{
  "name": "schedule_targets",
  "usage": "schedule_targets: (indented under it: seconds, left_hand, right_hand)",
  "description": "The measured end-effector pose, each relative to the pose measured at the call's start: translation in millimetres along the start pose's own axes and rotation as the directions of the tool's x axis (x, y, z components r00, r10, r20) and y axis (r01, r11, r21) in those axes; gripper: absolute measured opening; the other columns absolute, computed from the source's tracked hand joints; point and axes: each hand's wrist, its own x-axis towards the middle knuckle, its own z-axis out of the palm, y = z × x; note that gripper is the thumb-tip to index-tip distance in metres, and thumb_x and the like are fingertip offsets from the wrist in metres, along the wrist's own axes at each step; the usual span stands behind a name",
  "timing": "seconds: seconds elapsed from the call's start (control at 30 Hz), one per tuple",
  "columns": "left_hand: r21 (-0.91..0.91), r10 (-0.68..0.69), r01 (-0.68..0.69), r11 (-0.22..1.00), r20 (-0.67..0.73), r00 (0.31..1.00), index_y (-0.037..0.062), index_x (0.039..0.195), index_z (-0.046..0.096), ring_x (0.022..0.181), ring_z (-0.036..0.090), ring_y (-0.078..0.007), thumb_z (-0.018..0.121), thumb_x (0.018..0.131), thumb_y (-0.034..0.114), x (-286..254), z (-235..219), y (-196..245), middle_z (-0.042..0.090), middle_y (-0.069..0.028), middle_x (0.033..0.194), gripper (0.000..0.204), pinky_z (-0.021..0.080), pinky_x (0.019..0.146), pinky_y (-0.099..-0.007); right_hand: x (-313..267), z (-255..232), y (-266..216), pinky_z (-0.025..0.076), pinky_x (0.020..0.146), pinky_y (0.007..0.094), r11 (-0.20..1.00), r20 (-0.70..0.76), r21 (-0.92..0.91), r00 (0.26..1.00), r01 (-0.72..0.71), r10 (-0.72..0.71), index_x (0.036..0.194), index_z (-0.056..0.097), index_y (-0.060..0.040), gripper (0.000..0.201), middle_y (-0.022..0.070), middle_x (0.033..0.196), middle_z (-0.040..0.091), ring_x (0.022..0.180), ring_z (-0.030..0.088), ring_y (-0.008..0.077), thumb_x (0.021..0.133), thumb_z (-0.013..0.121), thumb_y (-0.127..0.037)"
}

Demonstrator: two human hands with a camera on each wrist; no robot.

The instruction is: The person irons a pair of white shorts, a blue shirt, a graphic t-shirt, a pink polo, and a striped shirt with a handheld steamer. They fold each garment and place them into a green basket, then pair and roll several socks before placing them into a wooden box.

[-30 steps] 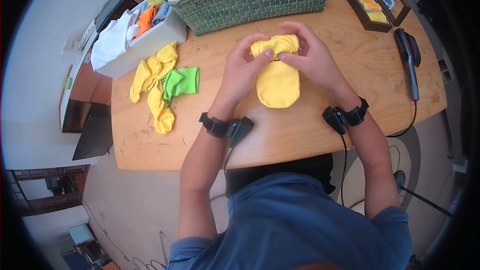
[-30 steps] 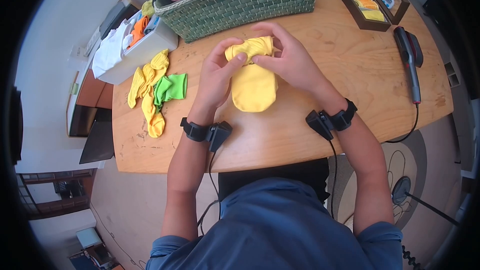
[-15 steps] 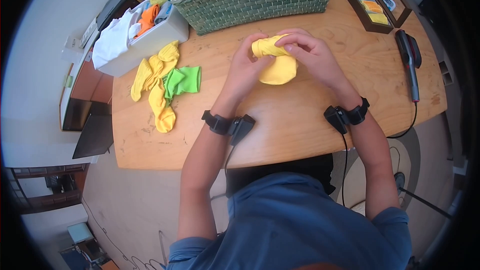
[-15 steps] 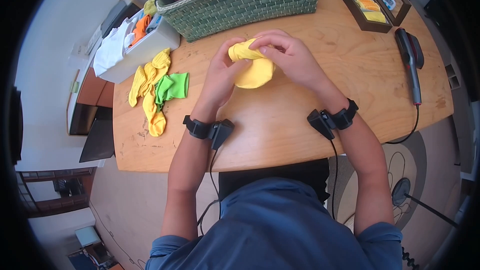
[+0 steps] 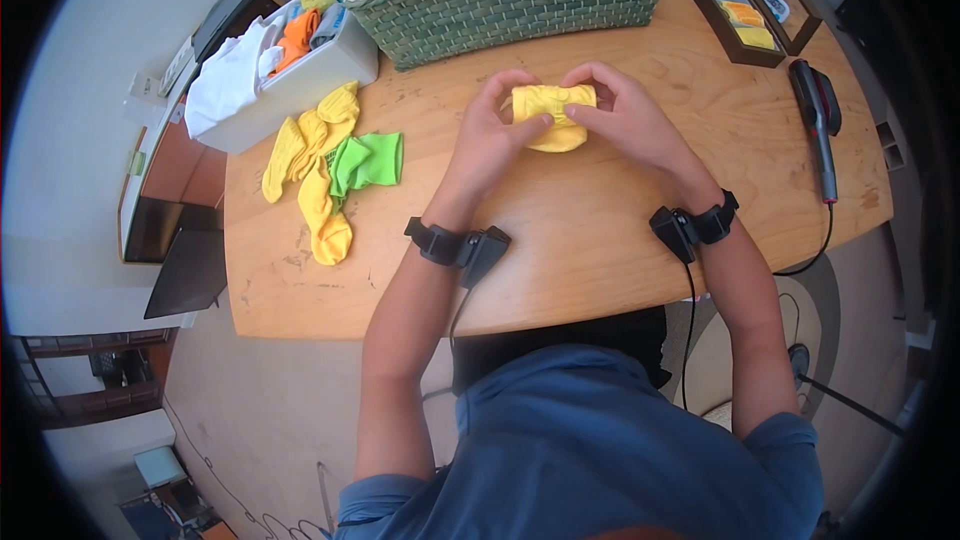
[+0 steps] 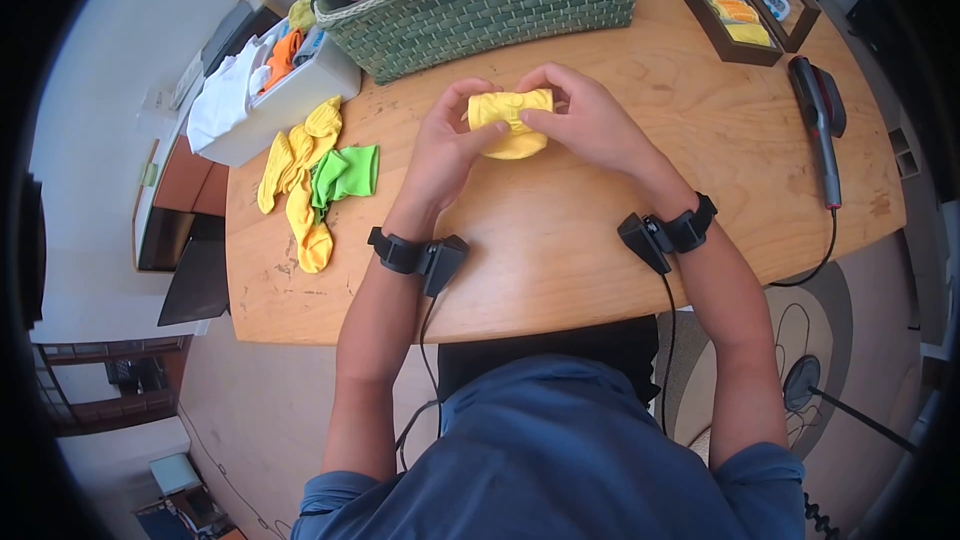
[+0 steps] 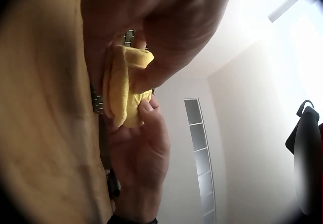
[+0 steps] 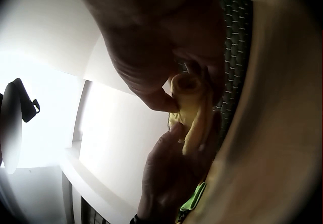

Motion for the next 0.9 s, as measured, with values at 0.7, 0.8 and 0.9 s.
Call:
schedule_targets:
  seconds: [0.7,0.8,0.9]
  left_hand:
    - [0.077,-0.130,0.112,0.991,0.302,0.944,0.0064,0.142,0.037,0.108,0.061,-0.0181,0.062,0.095,0.004,-7,24,-26,0.055,-0.0111,0.122,0.054,0.054,0.089,-0.0321]
    - [0.021,-0.144,0.145,0.989,0.313,0.939,0.0051,0.139,0.040,0.098,0.063,-0.0164,0.062,0.095,0.004,-5,22,-32,0.056,-0.0092,0.114,0.049,0.054,0.084,-0.0306]
    - [-0.023,-0.128,0.143,0.989,0.323,0.938,0.0035,0.135,0.043,0.091,0.062,-0.0151,0.060,0.096,0.003,-4,21,-32,0.058,-0.0074,0.106,0.043,0.053,0.080,-0.0294]
  right_hand:
    - [5,-149,-80,0.043,0.102,0.0354,0.574,0.096,-0.818,0.973,-0.043,0.211,0.125,0.060,-0.0039,0.056,0.0134,0.117,0.058,0.116,0.054,0.0283,0.070,0.066,-0.011]
    - [42,-234,-80,0.042,0.102,0.0354,0.422,0.008,-0.906,0.999,-0.011,0.045,0.123,0.061,-0.0041,0.047,0.0133,0.118,0.058,0.117,0.054,0.0290,0.076,0.061,-0.010]
    - [82,-322,-53,0.043,0.101,0.0378,0.198,-0.152,-0.969,0.988,-0.151,0.013,0.120,0.061,-0.0056,0.042,0.0146,0.119,0.060,0.117,0.055,0.0323,0.079,0.057,-0.008]
